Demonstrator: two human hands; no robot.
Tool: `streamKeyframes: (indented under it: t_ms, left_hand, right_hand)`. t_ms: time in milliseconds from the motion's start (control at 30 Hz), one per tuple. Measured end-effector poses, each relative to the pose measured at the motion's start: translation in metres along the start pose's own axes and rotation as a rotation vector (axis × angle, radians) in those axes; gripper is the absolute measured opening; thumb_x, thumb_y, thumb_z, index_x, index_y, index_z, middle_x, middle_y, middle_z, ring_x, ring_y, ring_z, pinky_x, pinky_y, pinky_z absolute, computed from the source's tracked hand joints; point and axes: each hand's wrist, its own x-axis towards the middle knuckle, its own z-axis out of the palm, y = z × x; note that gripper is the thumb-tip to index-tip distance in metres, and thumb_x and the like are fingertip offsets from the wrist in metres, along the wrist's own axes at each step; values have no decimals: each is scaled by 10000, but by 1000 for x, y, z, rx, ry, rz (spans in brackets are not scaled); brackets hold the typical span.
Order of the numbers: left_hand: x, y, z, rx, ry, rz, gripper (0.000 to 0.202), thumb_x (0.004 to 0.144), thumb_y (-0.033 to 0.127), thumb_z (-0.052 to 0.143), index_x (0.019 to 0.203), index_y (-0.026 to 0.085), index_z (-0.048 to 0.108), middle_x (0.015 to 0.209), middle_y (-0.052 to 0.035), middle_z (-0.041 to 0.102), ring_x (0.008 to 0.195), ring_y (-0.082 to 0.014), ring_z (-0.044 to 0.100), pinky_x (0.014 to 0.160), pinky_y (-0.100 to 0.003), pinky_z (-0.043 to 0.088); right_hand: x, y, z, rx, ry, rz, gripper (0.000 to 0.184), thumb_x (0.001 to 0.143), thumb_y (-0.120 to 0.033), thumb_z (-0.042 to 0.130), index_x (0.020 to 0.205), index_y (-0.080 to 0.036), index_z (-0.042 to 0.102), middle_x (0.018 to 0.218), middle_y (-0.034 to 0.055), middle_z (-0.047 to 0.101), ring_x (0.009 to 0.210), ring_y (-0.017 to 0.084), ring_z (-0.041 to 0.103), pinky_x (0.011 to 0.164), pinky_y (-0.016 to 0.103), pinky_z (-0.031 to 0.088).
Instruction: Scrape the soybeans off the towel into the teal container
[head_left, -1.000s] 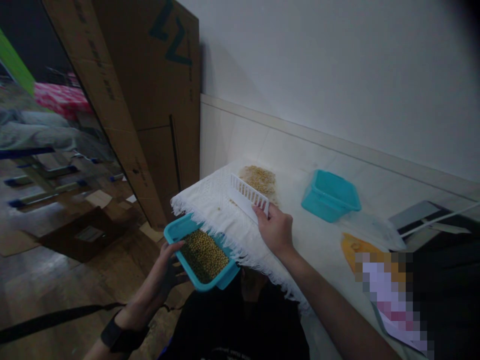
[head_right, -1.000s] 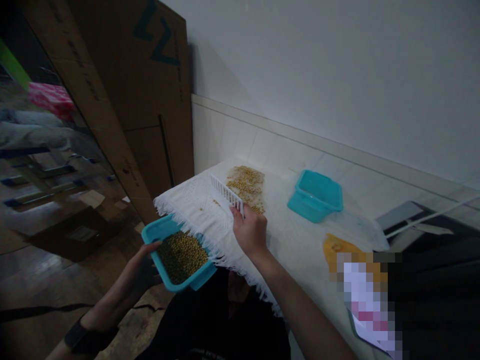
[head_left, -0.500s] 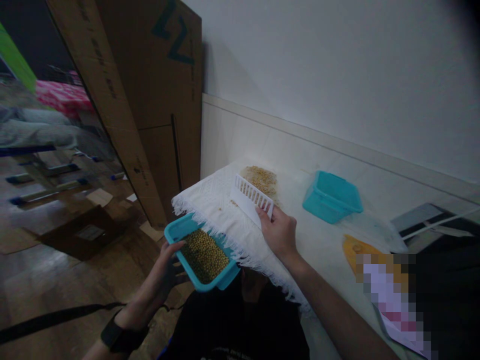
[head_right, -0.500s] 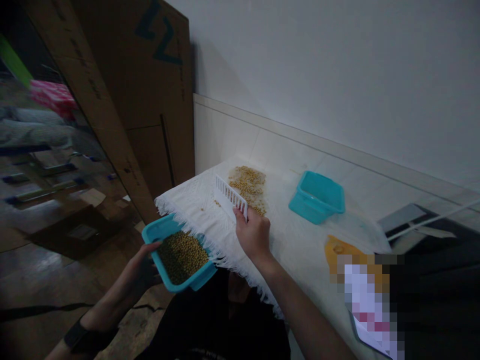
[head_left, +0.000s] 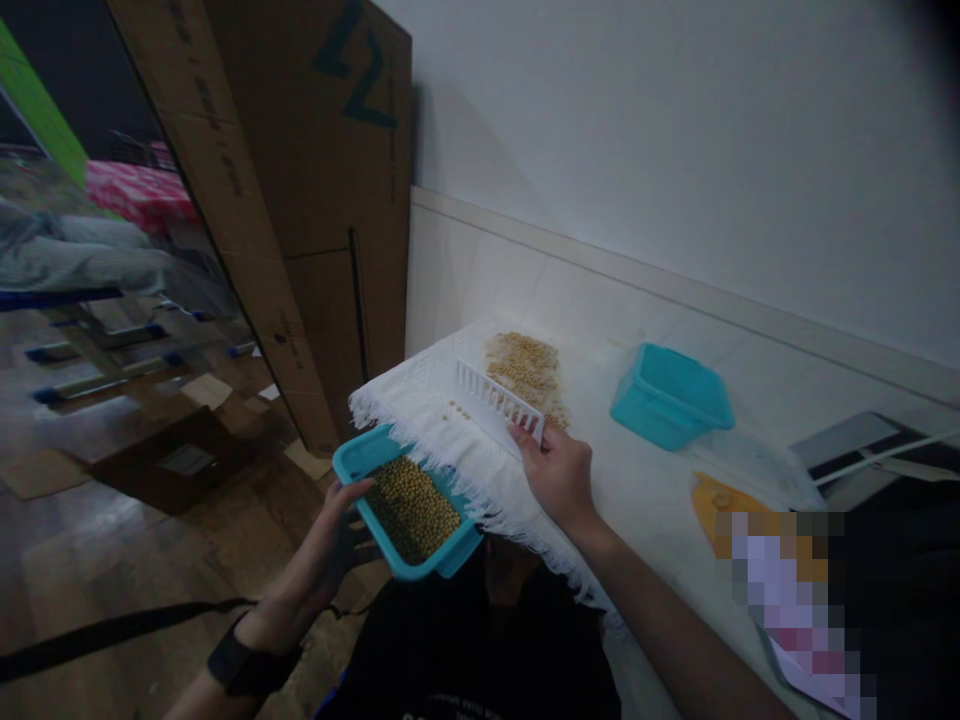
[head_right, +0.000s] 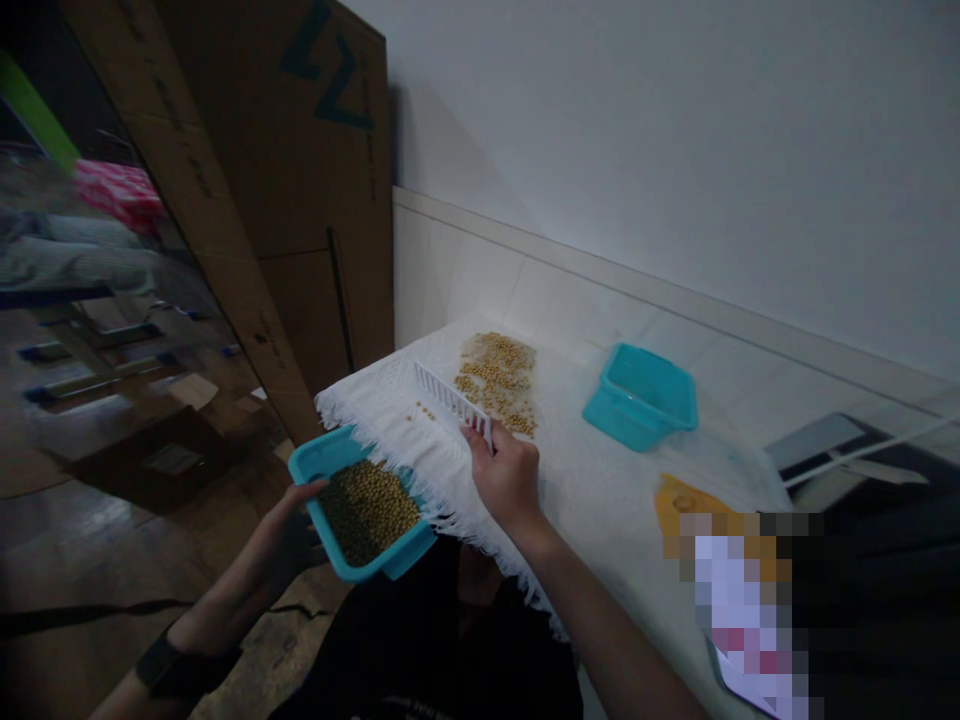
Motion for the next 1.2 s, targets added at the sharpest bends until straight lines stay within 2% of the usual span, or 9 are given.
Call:
streamKeyframes:
  t_ms: [100, 333, 467, 567, 700, 1000, 1067, 1200]
  left_hand:
    - [2, 1, -3, -1, 2, -3, 761, 814, 593, 903, 1461, 335, 596, 1100, -79, 821, 949, -330, 828, 874, -499, 659]
    - [4, 3, -5, 14, -7, 17, 767, 845, 602, 877, 1486, 316, 567, 1110, -90, 808, 922, -310, 816, 812, -457, 666]
    - [4, 1, -5, 14, -1, 11, 835, 826, 611, 890, 1525, 317, 542, 1111, -87, 793, 923, -309, 804, 806, -465, 672]
    - [5, 0, -6, 6, 3, 20, 839, 829, 602, 891, 1538, 320, 543, 1123, -82, 785, 925, -291, 793, 793, -439, 667]
    - [7, 0, -7, 2, 16, 19, 777, 855, 576, 873, 1521, 328, 558, 1102, -75, 781, 890, -280, 792, 781, -431, 663]
    - [7, 0, -7, -6, 20, 29, 741, 836, 578, 889, 1458, 318, 581, 1105, -79, 790, 907, -294, 800, 796, -447, 661]
    - [6, 1, -6, -1, 26, 39, 691, 841, 567, 884, 1416, 317, 594, 1073, -65, 777, 880, -284, 790, 776, -438, 659]
    - [5, 1, -4, -1, 13, 38, 715, 828, 567, 893, 1428, 325, 590, 1064, -56, 774, 860, -278, 786, 753, -428, 655]
  right_hand:
    - [-5, 0, 1, 92, -9, 51, 364, 1019, -527, 686, 888, -222, 838, 778, 87, 852, 673, 257, 790, 625, 308, 583]
    - [-12, 0, -3, 107, 16, 81, 393, 998, -534, 716, 793, -211, 804, 681, 74, 807, 582, 240, 748, 585, 307, 568]
    - [-19, 1, -11, 99, 7, 104, 376, 996, -533, 715, 830, -215, 827, 724, 79, 827, 636, 252, 777, 644, 320, 606]
    - [-22, 1, -15, 115, -14, 113, 362, 990, -523, 719, 850, -213, 845, 737, 73, 837, 636, 248, 782, 631, 313, 601]
    - [-22, -2, -17, 161, -33, 111, 349, 969, -518, 752, 828, -214, 849, 725, 59, 836, 619, 236, 771, 575, 288, 570]
    - [-27, -18, -17, 256, -86, 58, 349, 986, -512, 765, 847, -207, 861, 730, 40, 834, 596, 207, 759, 578, 265, 573]
    - [-24, -15, -21, 216, -61, 47, 350, 990, -521, 765, 886, -205, 874, 746, 47, 842, 606, 211, 765, 582, 266, 573]
    - [-13, 1, -28, 23, 97, 62, 428, 994, -590, 734, 886, -197, 864, 721, 74, 830, 574, 219, 743, 562, 280, 533]
